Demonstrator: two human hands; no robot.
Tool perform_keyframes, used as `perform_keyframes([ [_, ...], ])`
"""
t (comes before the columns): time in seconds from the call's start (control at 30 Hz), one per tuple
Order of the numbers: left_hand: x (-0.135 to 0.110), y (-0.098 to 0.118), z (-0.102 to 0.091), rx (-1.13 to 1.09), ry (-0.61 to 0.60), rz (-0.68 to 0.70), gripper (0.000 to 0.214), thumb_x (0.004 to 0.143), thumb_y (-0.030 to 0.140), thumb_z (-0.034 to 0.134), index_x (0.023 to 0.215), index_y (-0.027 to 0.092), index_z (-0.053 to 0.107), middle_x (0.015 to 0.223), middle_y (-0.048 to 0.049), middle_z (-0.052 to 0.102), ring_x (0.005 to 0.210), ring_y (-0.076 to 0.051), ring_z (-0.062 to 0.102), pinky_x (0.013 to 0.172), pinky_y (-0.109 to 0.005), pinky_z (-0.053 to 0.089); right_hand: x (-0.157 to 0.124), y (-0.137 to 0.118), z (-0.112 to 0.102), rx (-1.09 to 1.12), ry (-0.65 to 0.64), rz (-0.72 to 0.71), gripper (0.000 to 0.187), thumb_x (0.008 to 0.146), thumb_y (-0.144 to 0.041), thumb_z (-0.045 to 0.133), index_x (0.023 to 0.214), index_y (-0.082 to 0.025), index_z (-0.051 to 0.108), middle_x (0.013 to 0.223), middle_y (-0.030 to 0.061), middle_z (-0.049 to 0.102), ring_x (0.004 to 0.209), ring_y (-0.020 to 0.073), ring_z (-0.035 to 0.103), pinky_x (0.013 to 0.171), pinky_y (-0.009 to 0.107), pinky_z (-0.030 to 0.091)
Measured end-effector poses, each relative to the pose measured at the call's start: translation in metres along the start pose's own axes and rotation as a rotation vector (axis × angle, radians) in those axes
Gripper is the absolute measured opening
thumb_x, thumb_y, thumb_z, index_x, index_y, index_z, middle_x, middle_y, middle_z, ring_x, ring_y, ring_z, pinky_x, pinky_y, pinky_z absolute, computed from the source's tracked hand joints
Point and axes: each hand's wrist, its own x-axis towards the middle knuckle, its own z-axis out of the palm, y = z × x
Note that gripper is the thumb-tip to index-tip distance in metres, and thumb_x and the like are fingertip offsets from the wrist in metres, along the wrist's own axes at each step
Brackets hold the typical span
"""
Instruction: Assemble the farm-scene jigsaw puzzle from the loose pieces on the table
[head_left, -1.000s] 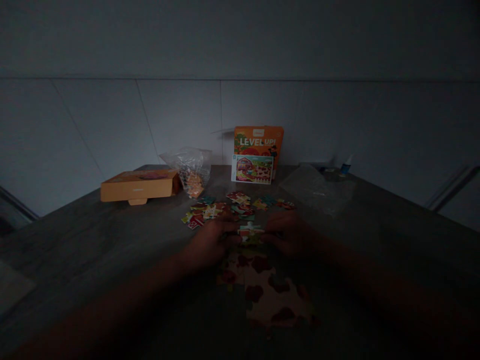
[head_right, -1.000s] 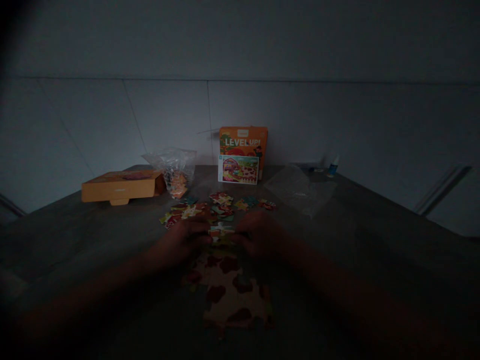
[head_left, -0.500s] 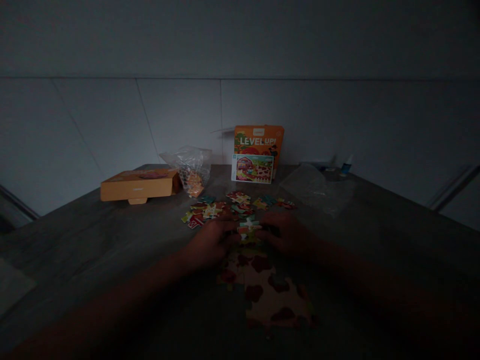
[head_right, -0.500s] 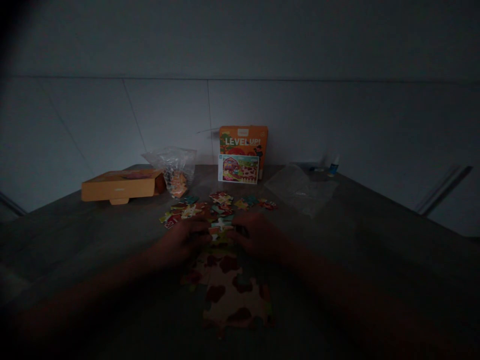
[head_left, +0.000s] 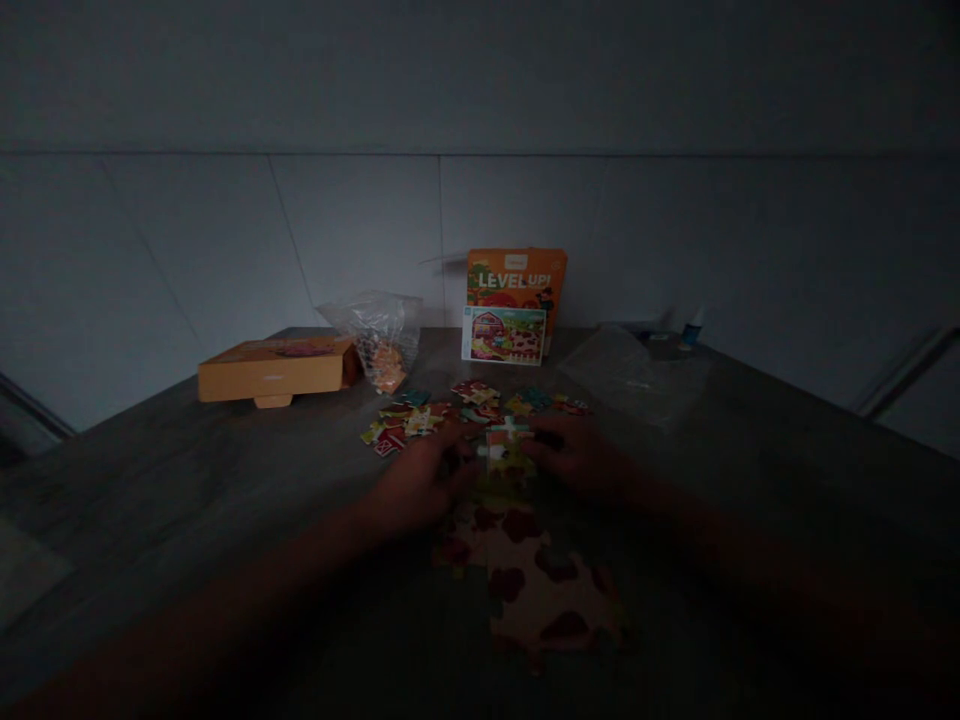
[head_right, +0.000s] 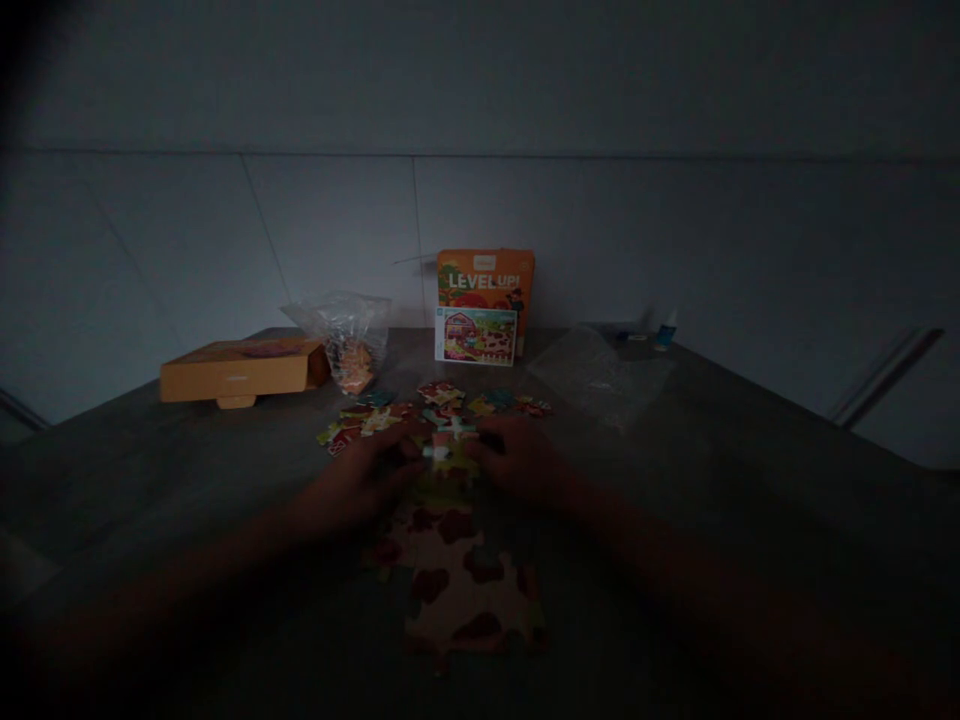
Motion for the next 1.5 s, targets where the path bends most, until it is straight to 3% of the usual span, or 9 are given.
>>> perform_keyframes([
  [0.13,-0.001,0.004,-0.002,0.029,0.022,-0.041,0.019,0.084,0.025,0.05,0.1,0.016,0.057,0.086,-0.0043,0.063,0.079,-0.019,0.06,0.072,-0.031,0.046,0.012,0.043,-0.031,-0.179,-0.021,0.245,0.037,0.092,-0.032,0.039,0.066,-0.016,0.059,0.058,0.0022,0.054,0.054,0.0145,0.05,0.051,0.026,0.033],
  [0.27,-0.001,0.003,-0.001,0.022,0.014,-0.03,0.024,0.084,0.025,0.05,0.106,0.016,0.057,0.088,-0.0043,0.064,0.079,-0.018,0.06,0.072,-0.031,0.047,0.012,0.082,-0.054,-0.307,-0.07,0.341,0.027,0.079,-0.02,0.058,0.051,-0.018,0.059,0.054,0.0068,0.056,0.058,0.0197,0.056,0.056,0.03,0.036],
  [0.37,0.0,0.001,-0.001,0.015,0.014,-0.016,0.034,0.084,0.023,0.051,0.117,0.017,0.054,0.09,-0.0037,0.064,0.08,-0.018,0.06,0.073,-0.031,0.046,0.007,0.095,-0.056,-0.371,-0.087,0.412,0.019,0.072,-0.017,0.065,0.054,-0.018,0.064,0.059,0.01,0.061,0.065,0.0239,0.061,0.059,0.032,0.039],
  [0.57,0.0,0.001,0.0,0.025,0.003,0.004,0.018,0.083,0.021,0.051,0.1,0.017,0.059,0.086,-0.0027,0.065,0.076,-0.017,0.06,0.07,-0.028,0.045,0.006,0.095,-0.046,-0.43,-0.021,0.594,0.028,0.078,-0.038,0.062,0.068,-0.014,0.071,0.07,0.0158,0.067,0.061,0.0265,0.064,0.053,0.033,0.043],
  [0.77,0.0,0.002,-0.001,0.045,0.011,-0.01,0.009,0.083,0.022,0.051,0.088,0.017,0.057,0.086,-0.0034,0.064,0.077,-0.017,0.06,0.071,-0.029,0.045,0.009,0.08,-0.03,-0.408,0.105,0.44,0.048,0.083,-0.037,0.059,0.123,-0.011,0.061,0.121,0.0174,0.062,0.109,0.0297,0.059,0.087,0.036,0.046],
  [0.9,0.0,0.003,-0.001,0.023,0.006,-0.013,0.015,0.084,0.022,0.05,0.096,0.017,0.058,0.087,-0.0039,0.064,0.077,-0.017,0.06,0.07,-0.029,0.045,0.012,0.078,-0.015,-0.362,0.094,0.387,0.043,0.087,-0.043,0.055,0.116,-0.012,0.065,0.112,0.0172,0.067,0.098,0.0298,0.063,0.082,0.037,0.048],
  [1.03,0.0,0.003,0.0,0.015,-0.006,-0.011,0.024,0.084,0.021,0.05,0.107,0.018,0.057,0.088,-0.0035,0.064,0.076,-0.017,0.059,0.069,-0.028,0.045,0.015,0.079,-0.011,-0.334,0.088,0.322,0.036,0.084,-0.032,0.059,0.114,-0.014,0.066,0.11,0.0154,0.067,0.098,0.0284,0.062,0.084,0.036,0.047],
  [1.37,0.0,0.003,0.0,0.034,-0.009,-0.01,0.011,0.083,0.021,0.05,0.088,0.017,0.059,0.083,-0.0031,0.064,0.073,-0.016,0.059,0.067,-0.028,0.044,0.015,0.08,-0.011,-0.204,0.081,0.302,0.043,0.083,-0.032,0.062,0.122,-0.014,0.059,0.113,0.0143,0.065,0.1,0.0264,0.062,0.083,0.035,0.049],
  [1.5,0.0,0.003,0.0,0.041,-0.016,-0.017,0.021,0.084,0.02,0.05,0.1,0.016,0.061,0.087,-0.0042,0.065,0.075,-0.017,0.06,0.069,-0.029,0.045,0.015,0.081,-0.01,-0.174,0.063,0.293,0.046,0.083,-0.032,0.063,0.125,-0.013,0.056,0.11,0.0131,0.066,0.096,0.0253,0.063,0.08,0.034,0.049],
])
